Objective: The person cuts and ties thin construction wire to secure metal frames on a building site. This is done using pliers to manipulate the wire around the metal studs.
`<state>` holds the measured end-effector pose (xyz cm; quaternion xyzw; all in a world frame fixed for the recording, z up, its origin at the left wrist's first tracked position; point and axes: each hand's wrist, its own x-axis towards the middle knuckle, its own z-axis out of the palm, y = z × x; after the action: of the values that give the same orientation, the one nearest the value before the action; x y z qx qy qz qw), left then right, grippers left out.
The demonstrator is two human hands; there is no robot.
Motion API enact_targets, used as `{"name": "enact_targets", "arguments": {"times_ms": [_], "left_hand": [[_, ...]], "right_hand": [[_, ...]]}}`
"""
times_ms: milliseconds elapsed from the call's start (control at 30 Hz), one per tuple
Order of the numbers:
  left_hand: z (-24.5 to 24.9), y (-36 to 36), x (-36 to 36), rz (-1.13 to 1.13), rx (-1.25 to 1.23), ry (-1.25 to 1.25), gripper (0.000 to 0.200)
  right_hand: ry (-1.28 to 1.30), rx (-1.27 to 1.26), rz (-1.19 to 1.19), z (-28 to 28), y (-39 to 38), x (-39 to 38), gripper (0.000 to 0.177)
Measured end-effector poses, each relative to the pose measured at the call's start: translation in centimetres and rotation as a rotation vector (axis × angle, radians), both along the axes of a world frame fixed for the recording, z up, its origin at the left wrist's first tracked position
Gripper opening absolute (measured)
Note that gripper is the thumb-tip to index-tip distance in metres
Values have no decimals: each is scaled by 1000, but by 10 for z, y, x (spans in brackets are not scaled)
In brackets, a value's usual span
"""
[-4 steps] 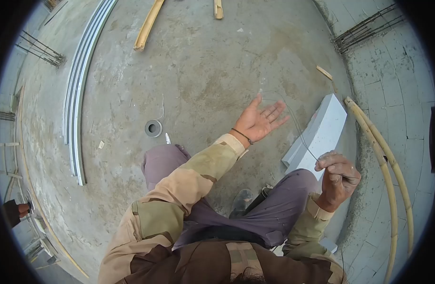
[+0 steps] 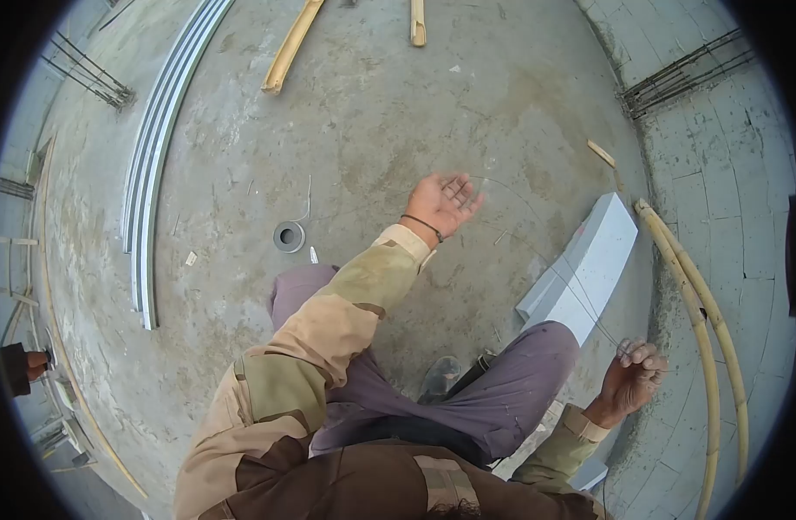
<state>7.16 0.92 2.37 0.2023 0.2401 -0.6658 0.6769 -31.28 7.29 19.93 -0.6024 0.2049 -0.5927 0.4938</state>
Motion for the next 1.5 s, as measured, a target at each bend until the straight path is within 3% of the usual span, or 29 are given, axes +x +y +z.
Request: {"name": "enact_targets", "arguments": {"times_ms": [33, 67, 133, 200, 267, 300, 367, 400, 467, 533, 600, 667, 700, 833, 900, 1000, 1133, 1233, 1300, 1433, 1500], "left_hand": [[9, 4, 1, -76, 102, -171, 68], [19, 16, -11, -82, 111, -153, 68], [40, 54, -38, -317, 362, -424, 85], [63, 92, -78, -551, 365, -370, 104], [90, 121, -109, -669, 202, -82, 118], [101, 124, -115, -677, 200, -77, 118], [120, 127, -122, -558, 6, 405, 103], [129, 123, -123, -548, 3, 402, 103], [144, 107, -114, -233, -245, 174, 68], [116, 86, -98, -76, -220, 47, 33], [137, 62, -69, 164, 46, -309, 28], [98, 39, -37, 397, 215, -670, 30], [90, 33, -16, 487, 309, -738, 32], [16, 31, 78, 771, 578, -926, 37], [-26, 42, 125, 880, 781, -1140, 34], [-21, 72, 161, 931, 773, -1298, 37], [27, 110, 174, 916, 682, -1249, 36], [57, 128, 179, 881, 464, -1083, 35], [80, 132, 180, 915, 216, -661, 36], [83, 151, 185, 892, 60, -593, 40], [86, 164, 184, 843, -179, -760, 36]], "right_hand": [[-49, 43, -101, 2, 4, -16, 15], [-30, 51, -106, 10, 10, -23, 15], [-8, 114, 54, 13, 18, -23, 12], [70, 95, 124, 14, 22, 0, 10], [172, 59, 232, 19, 26, 36, 8], [197, 45, 264, 21, 30, 55, 8], [250, 28, 341, 25, 37, 80, 11], [295, 9, 428, 27, 38, 86, 14], [267, 1, 451, 30, 40, 90, 15], [240, -16, 473, 37, 39, 88, 16], [31, 13, 506, 49, 32, 68, 17], [-67, 44, 405, 55, 26, 41, 15], [-164, 97, 292, 56, 24, 28, 14], [-311, 204, 225, 48, 10, -17, 10], [-437, 367, -1, 36, 6, -41, 12], [-426, 414, -105, 12, 2, -76, 12], [-417, 498, -216, -17, -5, -107, 13], [-372, 541, -291, -28, -11, -118, 12], [-391, 563, -335, -37, -20, -125, 13], [-345, 683, -448, -63, -45, -136, 15], [-313, 691, -481, -65, -60, -132, 14]]}}
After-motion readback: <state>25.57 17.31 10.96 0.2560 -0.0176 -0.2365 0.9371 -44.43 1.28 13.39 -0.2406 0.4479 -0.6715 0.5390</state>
